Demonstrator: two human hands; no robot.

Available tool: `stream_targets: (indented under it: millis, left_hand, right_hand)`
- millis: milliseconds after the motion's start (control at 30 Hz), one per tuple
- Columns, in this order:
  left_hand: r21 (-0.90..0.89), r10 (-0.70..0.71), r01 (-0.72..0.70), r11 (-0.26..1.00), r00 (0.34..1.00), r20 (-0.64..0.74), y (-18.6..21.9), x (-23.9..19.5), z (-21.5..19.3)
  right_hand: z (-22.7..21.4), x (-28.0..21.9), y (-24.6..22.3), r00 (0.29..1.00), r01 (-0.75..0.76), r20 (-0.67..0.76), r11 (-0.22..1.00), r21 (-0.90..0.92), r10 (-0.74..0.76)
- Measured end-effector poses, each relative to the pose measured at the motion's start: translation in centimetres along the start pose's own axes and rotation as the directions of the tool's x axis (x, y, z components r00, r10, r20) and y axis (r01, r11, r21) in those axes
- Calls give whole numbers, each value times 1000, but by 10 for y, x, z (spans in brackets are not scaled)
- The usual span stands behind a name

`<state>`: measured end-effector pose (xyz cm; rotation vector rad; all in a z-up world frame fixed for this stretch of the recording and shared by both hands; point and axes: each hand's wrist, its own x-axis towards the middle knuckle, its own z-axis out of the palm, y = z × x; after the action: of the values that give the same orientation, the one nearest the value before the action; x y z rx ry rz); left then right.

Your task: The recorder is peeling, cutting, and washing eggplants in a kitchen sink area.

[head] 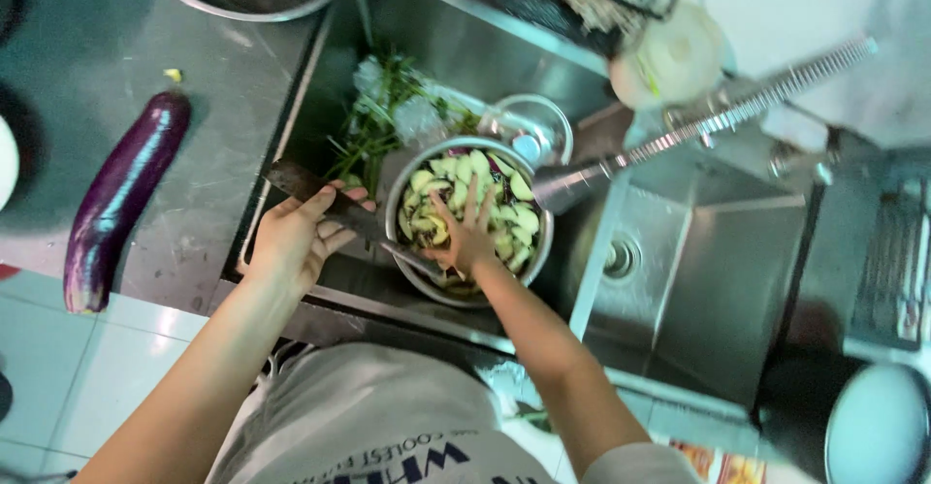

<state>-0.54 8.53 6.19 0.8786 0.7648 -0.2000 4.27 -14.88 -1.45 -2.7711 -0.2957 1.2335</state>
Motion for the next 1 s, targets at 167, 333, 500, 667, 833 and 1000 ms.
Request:
stream_targets:
  millis: [167,333,500,667,833,1000]
  left_hand:
    - [39,16,-14,999,999,-50,16,-17,-7]
    - [-14,-35,35,999,997,-61,15,-14,-13]
    - [48,-12,12,999,1000,3,0,-3,-8]
    - [24,-76,75,997,997,14,-30,18,17]
    - [710,212,-228,666,971,113,-84,40,42]
    - [423,448,-716,556,686,573,-55,13,47]
  right_hand:
    - [246,210,161,978,164,-110,980,-109,-176]
    - [144,149,106,977,73,-202,996,47,-62]
    - [46,43,89,940,226,-339,699,678,24]
    - [16,-7,94,927,336,-372,568,751,-56]
    - [-1,-58,41,764,640,-554,489,592,-330]
    - [34,-40,22,723,540,-678,719,438,-129]
